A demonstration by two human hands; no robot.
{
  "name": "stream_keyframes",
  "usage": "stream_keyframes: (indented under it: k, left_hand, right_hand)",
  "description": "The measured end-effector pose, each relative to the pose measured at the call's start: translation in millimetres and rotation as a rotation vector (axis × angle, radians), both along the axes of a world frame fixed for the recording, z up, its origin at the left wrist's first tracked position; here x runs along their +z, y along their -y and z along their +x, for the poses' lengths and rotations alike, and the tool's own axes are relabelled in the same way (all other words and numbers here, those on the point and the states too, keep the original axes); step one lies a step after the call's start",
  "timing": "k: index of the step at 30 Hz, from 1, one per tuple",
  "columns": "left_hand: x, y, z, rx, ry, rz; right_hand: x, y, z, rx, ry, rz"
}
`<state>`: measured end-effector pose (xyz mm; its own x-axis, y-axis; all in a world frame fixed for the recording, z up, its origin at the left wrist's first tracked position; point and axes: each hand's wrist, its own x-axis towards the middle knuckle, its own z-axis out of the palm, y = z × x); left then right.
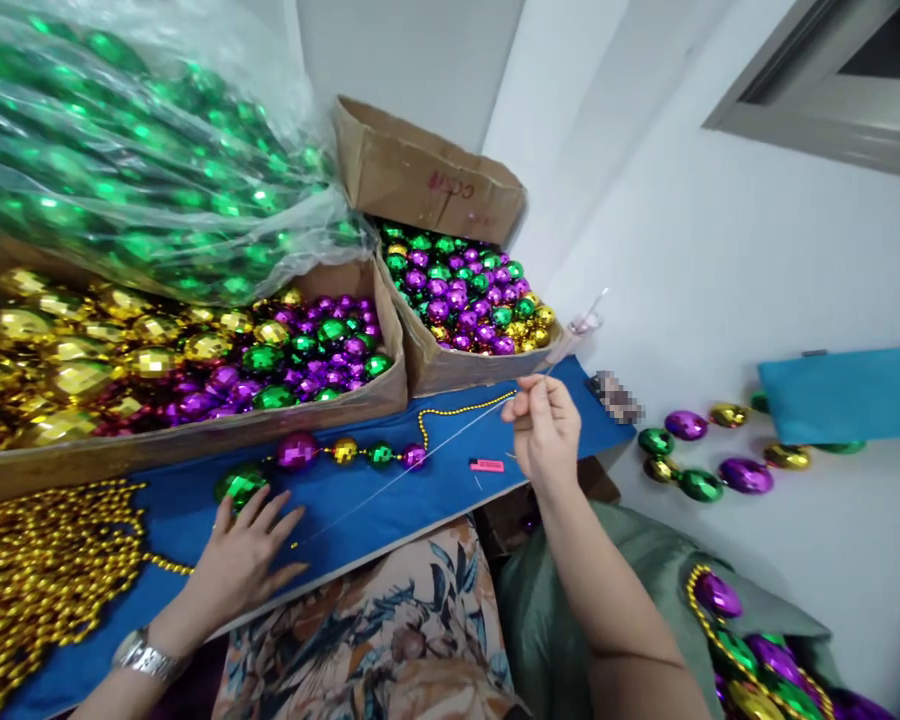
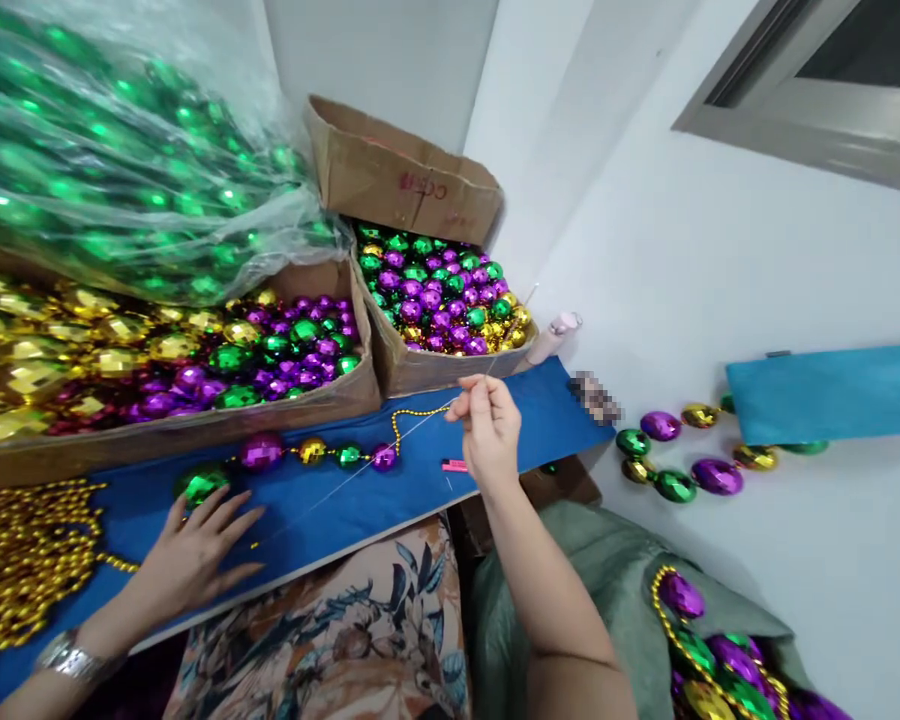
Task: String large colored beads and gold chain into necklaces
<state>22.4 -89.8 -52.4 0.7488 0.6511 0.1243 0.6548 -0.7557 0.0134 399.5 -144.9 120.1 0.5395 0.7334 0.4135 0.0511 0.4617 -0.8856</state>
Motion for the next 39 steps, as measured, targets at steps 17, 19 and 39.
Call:
stream_keyframes:
  k: [17,19,39]
  left_hand:
    - [30.4,60.5,72.3,-0.108,0.45,-0.371]
    - [38.4,49.3,74.7,-0.012,0.596,-0.425]
    - [44.9,-2.5,155.0,-0.161,0.916,-1.52]
  right_hand:
    - [-25.6,19.5,-47.3,0.249,0.068,-0.195]
    - [-27.0,19.8,-54.6,0.286,0.126,-0.25]
    - [-28.7,-4.5,-68.9,0.473,0.134,-0.263]
